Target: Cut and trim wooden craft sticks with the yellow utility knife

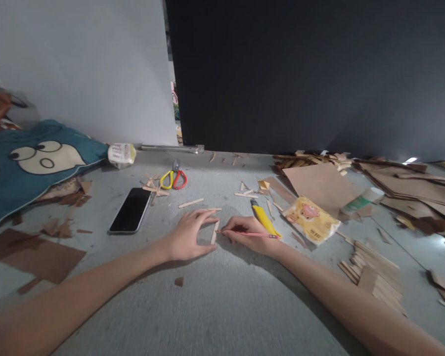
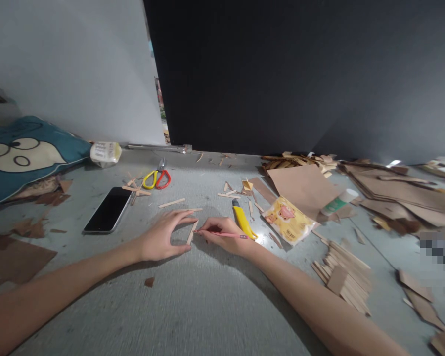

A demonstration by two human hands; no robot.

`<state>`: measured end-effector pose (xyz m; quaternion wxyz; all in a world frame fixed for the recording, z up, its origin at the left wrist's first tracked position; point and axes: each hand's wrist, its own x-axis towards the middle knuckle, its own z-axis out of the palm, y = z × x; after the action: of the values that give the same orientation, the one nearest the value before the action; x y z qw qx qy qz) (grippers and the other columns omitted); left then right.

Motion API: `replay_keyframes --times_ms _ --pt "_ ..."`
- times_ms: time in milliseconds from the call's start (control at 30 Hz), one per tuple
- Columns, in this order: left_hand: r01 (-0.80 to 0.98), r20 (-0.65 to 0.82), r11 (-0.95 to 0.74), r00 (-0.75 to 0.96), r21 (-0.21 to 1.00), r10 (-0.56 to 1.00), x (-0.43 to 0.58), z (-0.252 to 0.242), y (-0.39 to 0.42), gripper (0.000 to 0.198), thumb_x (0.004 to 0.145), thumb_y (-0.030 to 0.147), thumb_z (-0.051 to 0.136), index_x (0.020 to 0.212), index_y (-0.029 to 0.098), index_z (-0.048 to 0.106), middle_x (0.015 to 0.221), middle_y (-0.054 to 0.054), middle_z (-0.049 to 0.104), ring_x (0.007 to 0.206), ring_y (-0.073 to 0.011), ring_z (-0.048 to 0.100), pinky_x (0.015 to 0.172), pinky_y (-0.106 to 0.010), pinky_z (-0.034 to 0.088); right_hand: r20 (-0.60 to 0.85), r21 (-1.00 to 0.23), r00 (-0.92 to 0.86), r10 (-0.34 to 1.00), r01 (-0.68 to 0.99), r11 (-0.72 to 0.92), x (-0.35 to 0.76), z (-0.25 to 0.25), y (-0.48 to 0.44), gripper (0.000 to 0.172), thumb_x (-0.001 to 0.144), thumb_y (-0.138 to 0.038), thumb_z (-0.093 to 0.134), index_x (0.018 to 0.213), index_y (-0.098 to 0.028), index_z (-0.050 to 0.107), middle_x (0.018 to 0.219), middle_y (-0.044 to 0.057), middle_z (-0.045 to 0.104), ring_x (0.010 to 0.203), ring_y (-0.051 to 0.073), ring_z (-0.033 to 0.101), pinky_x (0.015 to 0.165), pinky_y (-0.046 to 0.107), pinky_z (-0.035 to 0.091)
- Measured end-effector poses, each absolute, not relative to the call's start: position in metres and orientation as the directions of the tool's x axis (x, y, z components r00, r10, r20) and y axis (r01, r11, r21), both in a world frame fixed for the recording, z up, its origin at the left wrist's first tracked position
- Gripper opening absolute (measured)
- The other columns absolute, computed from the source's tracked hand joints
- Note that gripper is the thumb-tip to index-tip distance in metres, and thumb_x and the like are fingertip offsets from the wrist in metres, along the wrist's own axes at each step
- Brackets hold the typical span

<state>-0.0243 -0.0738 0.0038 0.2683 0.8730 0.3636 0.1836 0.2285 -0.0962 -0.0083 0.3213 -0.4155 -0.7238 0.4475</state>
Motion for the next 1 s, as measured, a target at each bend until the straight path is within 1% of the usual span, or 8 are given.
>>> replay_keyframes --times_ms 167,333,467,633,833,933,1000 --pt "0.543 0.121 -0.588 0.665 0.599 0.737 -0.0241 0.0043 -0.0741 0.076 0.081 0.039 0.082 0.151 0.030 0.053 0.157 -0.012 0.057 0.150 -0.0362 0.046 0.125 -0.060 0.035 0.100 -0.914 -0.482 0.870 0.300 0.271 0.2286 -0.0105 -0.0954 0.036 0.095 -0.053 0.068 0.083 -0.019 0.072 0.069 0.002 0.067 0.061 0.013 0.054 0.056 0.026 0.038" --pt "0.546 0.123 -0.593 0.665 0.592 0.736 -0.0244 0.0027 -0.0734 0.076 0.080 0.039 0.083 0.150 0.029 0.055 0.157 -0.013 0.057 0.150 -0.0366 0.046 0.125 -0.060 0.035 0.086 -0.923 -0.443 0.892 0.302 0.239 0.2288 -0.0118 -0.0955 0.036 0.095 -0.052 0.067 0.081 -0.020 0.071 0.066 0.001 0.065 0.059 0.013 0.052 0.056 0.027 0.037" --pt "0.545 0.126 -0.593 0.665 0.593 0.737 -0.0243 0.0027 -0.0738 0.077 0.081 0.039 0.083 0.151 0.030 0.053 0.157 -0.012 0.056 0.151 -0.0363 0.046 0.125 -0.059 0.036 0.090 -0.918 -0.490 0.867 0.296 0.262 0.2297 -0.0108 -0.0953 0.034 0.095 -0.051 0.068 0.083 -0.019 0.071 0.068 0.001 0.065 0.060 0.013 0.053 0.056 0.026 0.037" --pt "0.543 0.125 -0.596 0.668 0.592 0.733 -0.0246 0.0040 -0.0741 0.077 0.081 0.038 0.083 0.151 0.030 0.053 0.158 -0.012 0.056 0.151 -0.0367 0.046 0.125 -0.060 0.035 0.102 -0.918 -0.455 0.885 0.299 0.259 0.2294 -0.0100 -0.0959 0.035 0.096 -0.050 0.067 0.080 -0.019 0.071 0.067 0.001 0.065 0.060 0.012 0.052 0.057 0.026 0.037" --pt "0.545 0.127 -0.592 0.663 0.593 0.738 -0.0244 0.0028 -0.0736 0.077 0.080 0.038 0.084 0.151 0.031 0.054 0.156 -0.012 0.058 0.150 -0.0364 0.047 0.124 -0.059 0.036 0.109 -0.916 -0.476 0.873 0.292 0.274 0.2287 -0.0117 -0.0951 0.032 0.095 -0.047 0.067 0.082 -0.019 0.072 0.066 0.000 0.064 0.060 0.012 0.051 0.055 0.025 0.035" --pt "0.542 0.133 -0.595 0.663 0.594 0.737 -0.0242 0.0020 -0.0736 0.080 0.080 0.038 0.084 0.153 0.031 0.051 0.154 -0.012 0.059 0.149 -0.0360 0.048 0.124 -0.060 0.036 0.114 -0.915 -0.456 0.882 0.299 0.273 0.2288 -0.0119 -0.0946 0.032 0.095 -0.047 0.067 0.080 -0.019 0.071 0.066 0.000 0.065 0.059 0.012 0.051 0.056 0.026 0.035" --pt "0.541 0.134 -0.594 0.662 0.595 0.737 -0.0242 0.0021 -0.0737 0.080 0.080 0.038 0.084 0.153 0.032 0.052 0.154 -0.011 0.060 0.150 -0.0361 0.047 0.124 -0.059 0.036 0.120 -0.914 -0.481 0.868 0.289 0.286 0.2291 -0.0119 -0.0945 0.031 0.095 -0.047 0.068 0.083 -0.019 0.072 0.068 0.001 0.066 0.059 0.012 0.051 0.056 0.026 0.036"
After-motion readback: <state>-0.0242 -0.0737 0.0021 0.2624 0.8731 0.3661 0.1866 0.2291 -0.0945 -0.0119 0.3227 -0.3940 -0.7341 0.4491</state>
